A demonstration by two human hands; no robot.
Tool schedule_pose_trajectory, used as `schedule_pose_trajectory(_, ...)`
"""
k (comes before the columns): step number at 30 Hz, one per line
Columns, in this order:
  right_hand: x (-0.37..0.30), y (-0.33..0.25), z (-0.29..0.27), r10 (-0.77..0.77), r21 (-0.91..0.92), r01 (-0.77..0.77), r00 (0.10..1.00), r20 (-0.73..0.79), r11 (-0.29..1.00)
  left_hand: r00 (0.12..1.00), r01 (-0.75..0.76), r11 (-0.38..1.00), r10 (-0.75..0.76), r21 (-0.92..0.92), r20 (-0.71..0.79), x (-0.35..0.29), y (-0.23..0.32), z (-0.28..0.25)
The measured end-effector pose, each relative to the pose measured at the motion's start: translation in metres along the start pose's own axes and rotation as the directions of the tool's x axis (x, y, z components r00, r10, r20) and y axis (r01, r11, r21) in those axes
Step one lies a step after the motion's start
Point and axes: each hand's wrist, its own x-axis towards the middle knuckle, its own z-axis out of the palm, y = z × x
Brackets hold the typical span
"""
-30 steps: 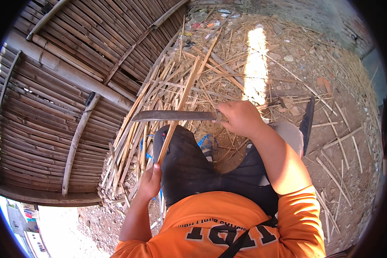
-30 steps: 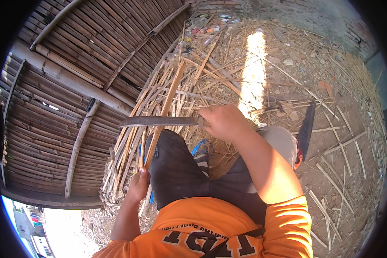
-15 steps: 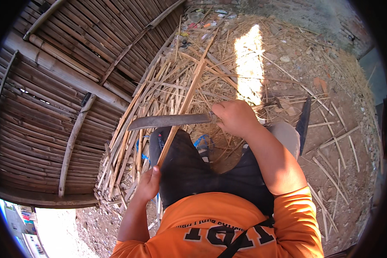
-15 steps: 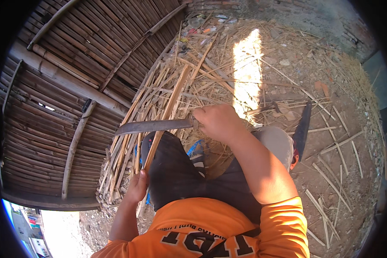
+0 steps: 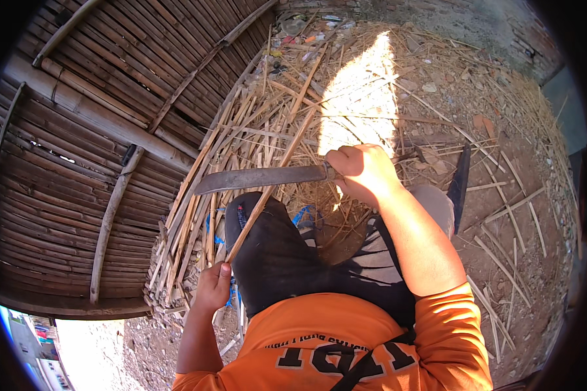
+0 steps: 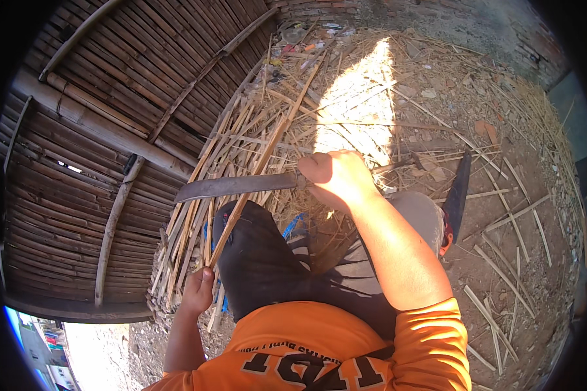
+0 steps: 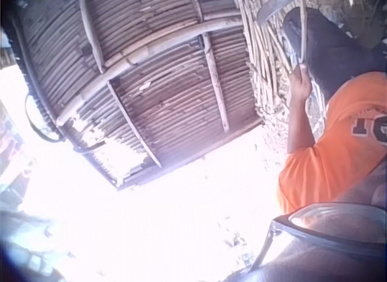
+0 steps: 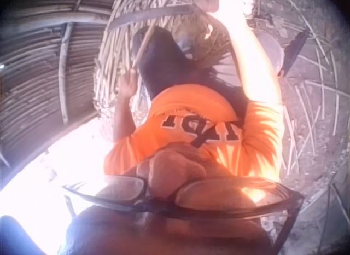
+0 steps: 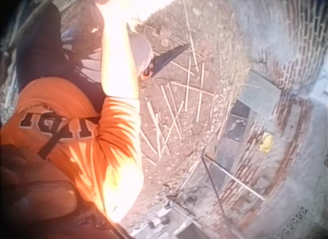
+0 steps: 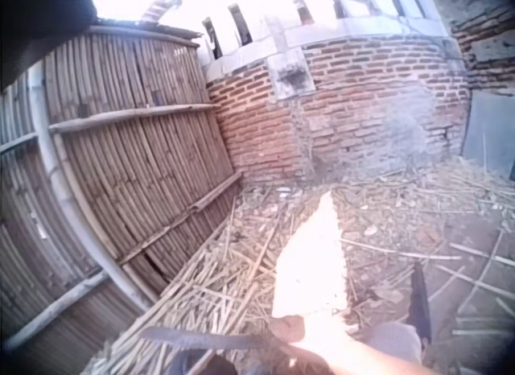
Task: The person strips layers from a length of bamboo using a machete and then whittles the ends.
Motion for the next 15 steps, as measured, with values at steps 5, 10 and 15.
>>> schedule_pose_trajectory(5,0.008,0.033,0.002,0.275,0.152,-0.248,0.941,-0.196,0.957,0.988,0.101,0.988,-0.086,-0.119,0.130,-0.005,-0.010,-0.002)
schedule_pose_trajectory(10,-0.001,0.011,0.007,0.026,0.078,-0.018,0.995,-0.101,0.997,0.947,0.240,0.916,-0.148,-0.321,0.285,-0.006,0.007,0.004)
schedule_pose_trajectory(15,-0.003,0.017,-0.002,0.057,0.100,-0.047,0.993,-0.101,0.994,0.926,0.254,0.908,-0.129,-0.332,0.354,-0.008,0.010,-0.003)
